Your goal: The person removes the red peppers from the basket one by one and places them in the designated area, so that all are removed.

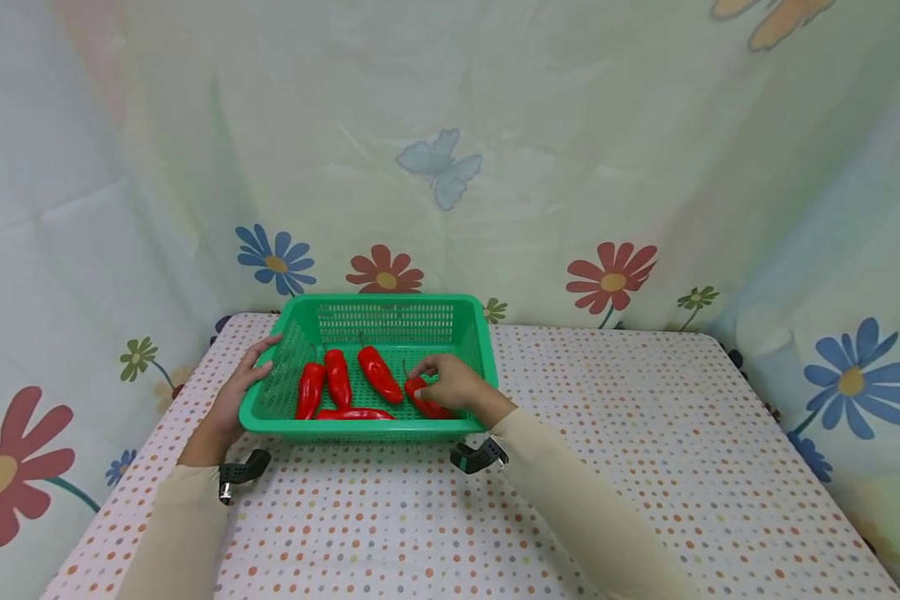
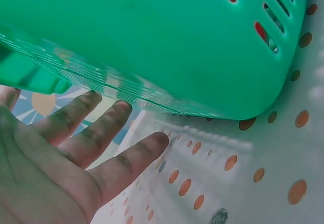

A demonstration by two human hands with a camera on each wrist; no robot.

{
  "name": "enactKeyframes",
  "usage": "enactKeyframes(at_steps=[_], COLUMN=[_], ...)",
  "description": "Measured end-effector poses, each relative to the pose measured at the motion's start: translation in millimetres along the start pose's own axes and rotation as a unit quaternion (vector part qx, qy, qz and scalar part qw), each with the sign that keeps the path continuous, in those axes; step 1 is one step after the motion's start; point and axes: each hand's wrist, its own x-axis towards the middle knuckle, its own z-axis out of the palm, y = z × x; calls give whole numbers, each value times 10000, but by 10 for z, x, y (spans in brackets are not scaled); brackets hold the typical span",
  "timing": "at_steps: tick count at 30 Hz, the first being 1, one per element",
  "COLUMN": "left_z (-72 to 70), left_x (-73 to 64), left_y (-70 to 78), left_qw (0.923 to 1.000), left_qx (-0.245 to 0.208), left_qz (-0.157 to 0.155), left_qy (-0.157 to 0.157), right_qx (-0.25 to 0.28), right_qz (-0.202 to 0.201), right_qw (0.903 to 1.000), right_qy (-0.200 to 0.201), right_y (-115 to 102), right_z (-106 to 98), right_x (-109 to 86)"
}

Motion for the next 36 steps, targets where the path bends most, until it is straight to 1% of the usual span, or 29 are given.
enactKeyframes(at_steps=[2, 5, 9, 13, 16, 22, 24, 27, 31, 33, 36], left_z=[-2, -19, -32, -33, -44, -38, -32, -18, -8, -8, -15], left_x=[25, 46, 55, 63, 43, 17, 11, 3, 27, 29, 30], left_y=[28, 92, 153, 145, 119, 44, 19, -12, -21, -22, -23], left_qw=[10000, 10000, 9999, 9999, 9999, 10000, 10000, 9999, 9999, 9999, 9998], left_qx=[35, 37, -34, -131, -121, 24, 63, 94, 130, 152, 152], left_qz=[31, 83, 104, 102, 78, -6, -18, -40, -23, -38, -64], left_qy=[-6, 5, 22, -18, 29, 38, 23, 34, 36, 60, 128], right_qx=[-180, -564, -859, -976, -1076, -1006, -985, -951, -821, -734, -562], right_qz=[223, 353, 202, 98, 47, -148, -266, -498, -782, -888, -1032], right_qw=[9995, 9967, 9925, 9908, 9898, 9922, 9931, 9940, 9931, 9922, 9913], right_qy=[-140, -471, -842, -930, -928, -726, -573, -185, 307, 478, 600], right_y=[-2, -51, -104, -102, -95, -28, 1, 33, 7, -39, -140], right_z=[-3, -22, -43, -46, -27, 21, 32, 40, -26, -85, -234], right_x=[39, 70, 94, 100, 97, 74, 58, 35, 26, 15, -2])
